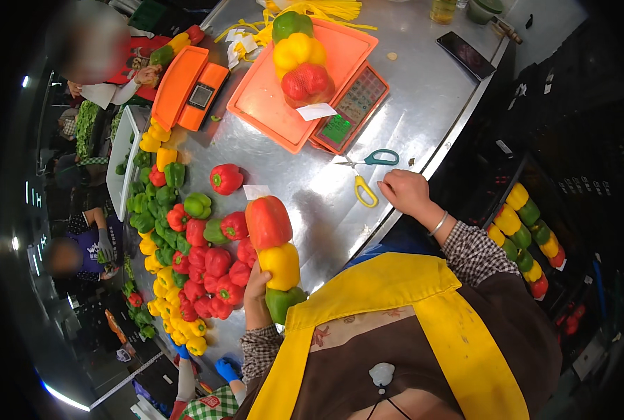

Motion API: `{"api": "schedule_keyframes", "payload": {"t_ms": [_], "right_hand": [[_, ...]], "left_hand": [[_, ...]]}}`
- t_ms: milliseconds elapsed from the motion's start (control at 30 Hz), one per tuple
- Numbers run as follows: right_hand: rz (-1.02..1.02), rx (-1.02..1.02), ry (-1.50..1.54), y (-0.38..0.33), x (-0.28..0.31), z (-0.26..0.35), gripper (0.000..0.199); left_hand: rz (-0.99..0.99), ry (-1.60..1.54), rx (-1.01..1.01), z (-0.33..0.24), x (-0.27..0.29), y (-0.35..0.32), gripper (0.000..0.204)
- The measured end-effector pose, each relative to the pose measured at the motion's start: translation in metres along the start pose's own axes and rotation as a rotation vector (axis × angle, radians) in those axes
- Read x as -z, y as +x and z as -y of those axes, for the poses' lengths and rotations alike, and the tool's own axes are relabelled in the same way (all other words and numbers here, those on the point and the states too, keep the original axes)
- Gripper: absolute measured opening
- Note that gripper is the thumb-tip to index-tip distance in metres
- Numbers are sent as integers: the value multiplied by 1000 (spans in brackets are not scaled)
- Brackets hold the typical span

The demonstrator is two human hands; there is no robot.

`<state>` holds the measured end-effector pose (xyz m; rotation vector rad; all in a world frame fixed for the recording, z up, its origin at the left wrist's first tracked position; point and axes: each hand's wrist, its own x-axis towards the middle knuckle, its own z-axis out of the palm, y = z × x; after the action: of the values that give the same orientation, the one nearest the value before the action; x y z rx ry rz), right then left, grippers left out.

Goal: The person stacks red, yellow, and green bell peppers into vertical columns and secures them with yellow rubber bands. They place the finished stacks into a black crate and continue assembling additional stacks from peppers on the metal table.

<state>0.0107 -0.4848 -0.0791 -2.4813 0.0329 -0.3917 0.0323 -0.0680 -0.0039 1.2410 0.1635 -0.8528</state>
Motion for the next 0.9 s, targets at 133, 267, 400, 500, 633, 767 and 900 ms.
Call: {"api": "schedule_keyframes", "payload": {"t_ms": [133, 267, 400, 500, 633, 767, 900], "right_hand": [[9, -13, -6, 0, -1, 0, 22], [57, -75, 10, 1, 1, 3, 22], [-20, -409, 474, 23, -1, -3, 15], [-302, -363, 565, 94, 39, 13, 20], [-329, -258, 686, 202, 65, 25, 49], [20, -600, 745, 279, 72, 63, 76], [218, -501, 822, 316, 38, 50, 69]], "left_hand": [[5, 72, -30, -8, -12, 17, 82], [18, 86, -4, -12, -13, 38, 72], [-69, 79, -48, -6, -6, 61, 62], [-138, 66, -80, -2, -4, 72, 55], [-275, 132, -122, 1, -11, 87, 50], [-399, 263, -157, 7, -14, 99, 57], [-561, 508, -190, 6, -21, 109, 71]]}}
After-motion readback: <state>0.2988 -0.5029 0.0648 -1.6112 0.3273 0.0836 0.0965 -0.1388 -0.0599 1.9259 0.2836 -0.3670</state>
